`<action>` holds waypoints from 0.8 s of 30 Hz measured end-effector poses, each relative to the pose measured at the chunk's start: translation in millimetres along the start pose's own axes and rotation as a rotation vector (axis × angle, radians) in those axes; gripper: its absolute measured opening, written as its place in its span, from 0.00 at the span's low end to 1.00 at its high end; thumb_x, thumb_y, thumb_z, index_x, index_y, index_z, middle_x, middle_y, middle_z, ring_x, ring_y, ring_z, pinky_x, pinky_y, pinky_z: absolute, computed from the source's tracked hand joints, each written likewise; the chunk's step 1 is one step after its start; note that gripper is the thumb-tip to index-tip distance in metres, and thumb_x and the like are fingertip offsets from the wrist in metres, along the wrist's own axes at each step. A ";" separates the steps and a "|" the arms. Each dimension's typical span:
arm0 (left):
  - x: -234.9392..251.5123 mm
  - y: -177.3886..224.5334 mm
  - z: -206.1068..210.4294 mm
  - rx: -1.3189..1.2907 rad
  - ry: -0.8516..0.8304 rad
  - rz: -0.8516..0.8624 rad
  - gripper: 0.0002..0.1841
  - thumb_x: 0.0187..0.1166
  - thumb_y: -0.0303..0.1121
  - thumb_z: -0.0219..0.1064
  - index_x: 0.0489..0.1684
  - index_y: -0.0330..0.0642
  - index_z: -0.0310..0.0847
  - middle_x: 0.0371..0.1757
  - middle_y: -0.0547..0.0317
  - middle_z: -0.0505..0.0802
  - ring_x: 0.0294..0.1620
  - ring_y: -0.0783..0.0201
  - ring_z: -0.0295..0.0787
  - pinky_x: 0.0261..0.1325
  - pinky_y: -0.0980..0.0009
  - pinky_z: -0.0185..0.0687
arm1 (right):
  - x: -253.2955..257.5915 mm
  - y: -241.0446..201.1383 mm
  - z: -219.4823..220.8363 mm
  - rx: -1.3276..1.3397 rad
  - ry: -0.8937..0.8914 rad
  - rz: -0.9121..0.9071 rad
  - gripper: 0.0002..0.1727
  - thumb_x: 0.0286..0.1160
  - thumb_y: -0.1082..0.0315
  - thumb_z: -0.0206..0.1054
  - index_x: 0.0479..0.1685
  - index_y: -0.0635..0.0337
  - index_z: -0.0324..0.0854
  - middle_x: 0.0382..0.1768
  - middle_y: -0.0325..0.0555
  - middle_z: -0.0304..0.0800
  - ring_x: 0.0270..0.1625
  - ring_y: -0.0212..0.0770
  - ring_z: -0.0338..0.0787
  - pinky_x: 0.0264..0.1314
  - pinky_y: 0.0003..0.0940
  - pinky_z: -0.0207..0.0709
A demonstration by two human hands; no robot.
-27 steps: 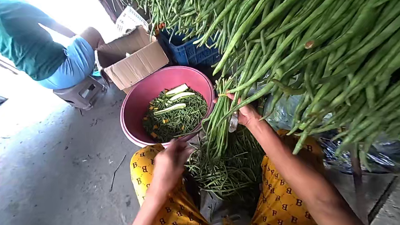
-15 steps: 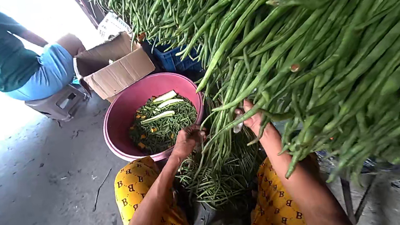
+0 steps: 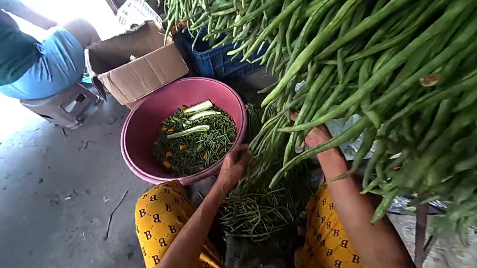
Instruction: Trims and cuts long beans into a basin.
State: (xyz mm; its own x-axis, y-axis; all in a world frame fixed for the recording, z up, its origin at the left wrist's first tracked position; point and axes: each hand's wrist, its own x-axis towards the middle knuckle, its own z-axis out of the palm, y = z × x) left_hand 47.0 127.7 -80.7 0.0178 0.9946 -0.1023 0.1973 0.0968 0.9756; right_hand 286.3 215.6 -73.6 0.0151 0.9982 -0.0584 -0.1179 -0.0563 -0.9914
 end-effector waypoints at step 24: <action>-6.1 2.9 -7.8 -0.459 -0.170 -0.141 0.06 0.84 0.21 0.60 0.44 0.35 0.83 0.34 0.65 0.91 0.34 0.74 0.88 0.44 0.76 0.87 | -5.7 0.6 44.7 0.206 -0.356 0.191 0.21 0.93 0.56 0.48 0.70 0.56 0.76 0.35 0.40 0.93 0.13 0.21 0.74 0.11 0.14 0.65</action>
State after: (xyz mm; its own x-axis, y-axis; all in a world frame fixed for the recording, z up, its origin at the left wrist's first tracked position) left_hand 39.7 122.2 -75.7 0.1884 0.9542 -0.2323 -0.2414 0.2743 0.9308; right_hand 241.8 210.9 -68.6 -0.3643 0.9177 -0.1585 -0.2813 -0.2706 -0.9207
